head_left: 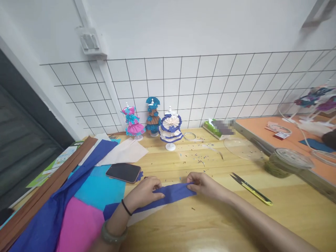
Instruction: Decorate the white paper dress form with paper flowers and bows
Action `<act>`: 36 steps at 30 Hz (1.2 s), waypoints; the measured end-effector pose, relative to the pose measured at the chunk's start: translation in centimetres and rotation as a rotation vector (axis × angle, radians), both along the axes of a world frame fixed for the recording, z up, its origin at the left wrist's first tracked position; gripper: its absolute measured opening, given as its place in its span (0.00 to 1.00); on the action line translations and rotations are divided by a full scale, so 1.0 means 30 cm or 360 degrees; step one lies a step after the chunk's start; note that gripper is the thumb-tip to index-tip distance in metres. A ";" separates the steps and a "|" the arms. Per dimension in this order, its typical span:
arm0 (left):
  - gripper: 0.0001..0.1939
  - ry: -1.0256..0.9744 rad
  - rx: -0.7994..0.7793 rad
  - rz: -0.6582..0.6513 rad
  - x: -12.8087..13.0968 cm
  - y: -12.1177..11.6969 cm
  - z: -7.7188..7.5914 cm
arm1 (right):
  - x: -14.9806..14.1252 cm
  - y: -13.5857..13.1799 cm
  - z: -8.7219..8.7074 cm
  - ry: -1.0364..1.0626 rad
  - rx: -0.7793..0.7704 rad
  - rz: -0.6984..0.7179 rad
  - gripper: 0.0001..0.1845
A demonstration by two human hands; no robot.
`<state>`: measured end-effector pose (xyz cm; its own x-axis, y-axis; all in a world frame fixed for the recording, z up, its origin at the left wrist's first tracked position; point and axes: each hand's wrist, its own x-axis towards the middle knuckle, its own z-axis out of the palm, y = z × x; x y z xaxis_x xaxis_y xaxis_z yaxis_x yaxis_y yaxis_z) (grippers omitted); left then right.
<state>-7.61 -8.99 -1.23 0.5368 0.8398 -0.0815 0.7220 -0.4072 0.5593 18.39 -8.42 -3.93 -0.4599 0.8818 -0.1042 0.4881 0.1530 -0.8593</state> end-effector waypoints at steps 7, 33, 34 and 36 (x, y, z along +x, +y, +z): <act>0.18 -0.0223 -0.0252 0.0114 -0.009 0.013 -0.017 | 0.078 0.034 -0.007 0.0302 -0.0185 -0.0056 0.14; 0.12 -0.0144 -0.0035 0.0691 -0.229 0.075 0.003 | 0.172 0.036 -0.065 -0.0380 0.0376 -0.0155 0.17; 0.11 -0.0125 0.0098 0.0764 -0.235 0.080 -0.001 | 0.173 0.035 -0.061 -0.0441 0.0476 -0.0148 0.16; 0.10 -0.0111 0.0243 0.0835 -0.239 0.087 -0.006 | 0.173 0.035 -0.055 -0.0541 0.0672 -0.0121 0.16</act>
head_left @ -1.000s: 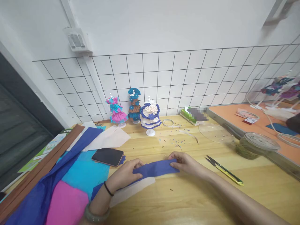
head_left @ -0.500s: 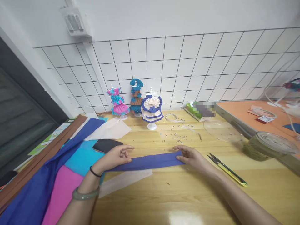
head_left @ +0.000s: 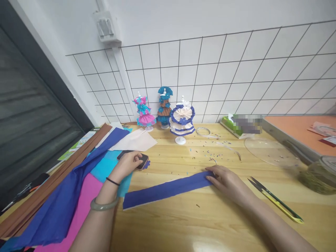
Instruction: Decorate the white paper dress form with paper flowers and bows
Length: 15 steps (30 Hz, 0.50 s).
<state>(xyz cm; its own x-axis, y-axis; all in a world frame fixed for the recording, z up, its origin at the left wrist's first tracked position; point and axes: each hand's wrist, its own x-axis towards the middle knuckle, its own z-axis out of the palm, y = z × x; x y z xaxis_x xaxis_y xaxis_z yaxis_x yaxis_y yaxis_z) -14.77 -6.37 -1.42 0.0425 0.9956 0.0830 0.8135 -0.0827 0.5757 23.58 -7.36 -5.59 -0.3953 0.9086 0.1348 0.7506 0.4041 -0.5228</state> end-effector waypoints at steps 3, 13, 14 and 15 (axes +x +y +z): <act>0.10 0.0036 0.0074 -0.0029 0.021 0.005 -0.003 | -0.001 0.003 -0.001 -0.0117 0.0256 0.0035 0.15; 0.11 0.0072 0.0303 -0.0239 0.158 0.024 0.018 | -0.086 -0.047 0.008 0.0045 0.0521 0.0194 0.15; 0.12 0.0033 0.0316 -0.0235 0.172 0.037 0.031 | -0.096 -0.054 0.010 0.0060 0.0523 0.0218 0.16; 0.12 -0.0004 0.0339 -0.0225 0.185 0.054 0.050 | -0.103 -0.060 0.010 0.0071 0.0525 0.0237 0.15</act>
<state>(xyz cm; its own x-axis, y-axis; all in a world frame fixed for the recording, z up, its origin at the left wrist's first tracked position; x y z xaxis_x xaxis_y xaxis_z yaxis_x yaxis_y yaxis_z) -9.22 -4.76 0.07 0.1796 0.9400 0.2902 0.7838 -0.3150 0.5352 20.49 -9.15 -5.28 -0.5069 0.7465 0.4311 0.6503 0.6594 -0.3771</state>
